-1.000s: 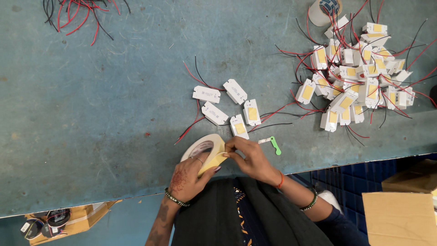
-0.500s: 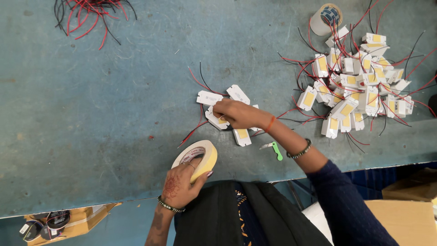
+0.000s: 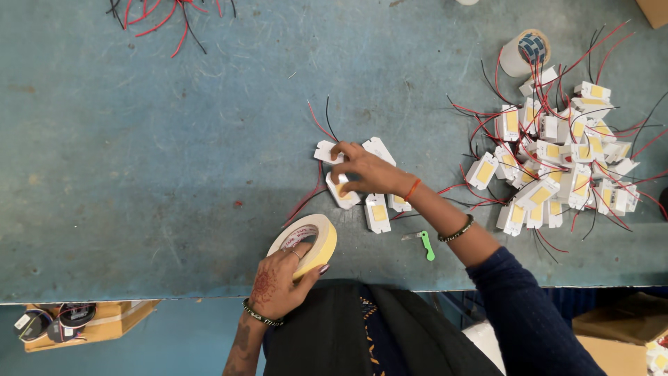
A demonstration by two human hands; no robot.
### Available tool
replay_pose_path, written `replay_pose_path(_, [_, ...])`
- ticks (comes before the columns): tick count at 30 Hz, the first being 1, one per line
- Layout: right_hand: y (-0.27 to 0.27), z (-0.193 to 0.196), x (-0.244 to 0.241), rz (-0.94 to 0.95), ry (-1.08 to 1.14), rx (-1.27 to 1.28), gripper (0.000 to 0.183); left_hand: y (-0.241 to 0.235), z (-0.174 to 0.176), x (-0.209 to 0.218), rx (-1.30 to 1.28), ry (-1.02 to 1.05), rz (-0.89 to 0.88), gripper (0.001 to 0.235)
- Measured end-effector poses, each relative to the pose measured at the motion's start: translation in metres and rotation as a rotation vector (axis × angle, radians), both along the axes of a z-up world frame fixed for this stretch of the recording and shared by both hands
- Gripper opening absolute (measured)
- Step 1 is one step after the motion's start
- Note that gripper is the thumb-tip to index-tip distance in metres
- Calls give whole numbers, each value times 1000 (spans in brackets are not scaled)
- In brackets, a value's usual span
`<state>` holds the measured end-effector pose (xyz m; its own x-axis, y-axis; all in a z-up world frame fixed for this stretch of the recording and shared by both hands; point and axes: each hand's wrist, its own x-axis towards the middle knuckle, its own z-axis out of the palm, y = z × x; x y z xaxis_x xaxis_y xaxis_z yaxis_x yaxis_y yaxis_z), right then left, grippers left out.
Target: The person applies pieces of yellow tape to small white LED modules on a workbench. They repeatedly tear tape from a roll, place it on each module, and set the finished units aside. Another person is visible in the background cutting wires.
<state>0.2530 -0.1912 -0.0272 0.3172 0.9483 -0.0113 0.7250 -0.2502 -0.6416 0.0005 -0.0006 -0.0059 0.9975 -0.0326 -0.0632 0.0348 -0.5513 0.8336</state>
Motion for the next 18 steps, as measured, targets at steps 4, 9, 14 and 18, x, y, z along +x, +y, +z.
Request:
replay_pose_path(4, [8,-2,5,-273,233,-94,69,-1,-2,1,-5,-33,0,41])
replay_pose_path(9, [10,-21,0,-225,32,64,48,-2,-1,-1,25,-66,-26,41])
replay_pose_path(14, [11,-31,-15,-462,69,193,16,-1,-2,-2,-28,-14,-6,40])
replay_pose_path(18, [3,-8,-45,-614,-265,243,22,-2,-3,-8,-118,-111,20,51])
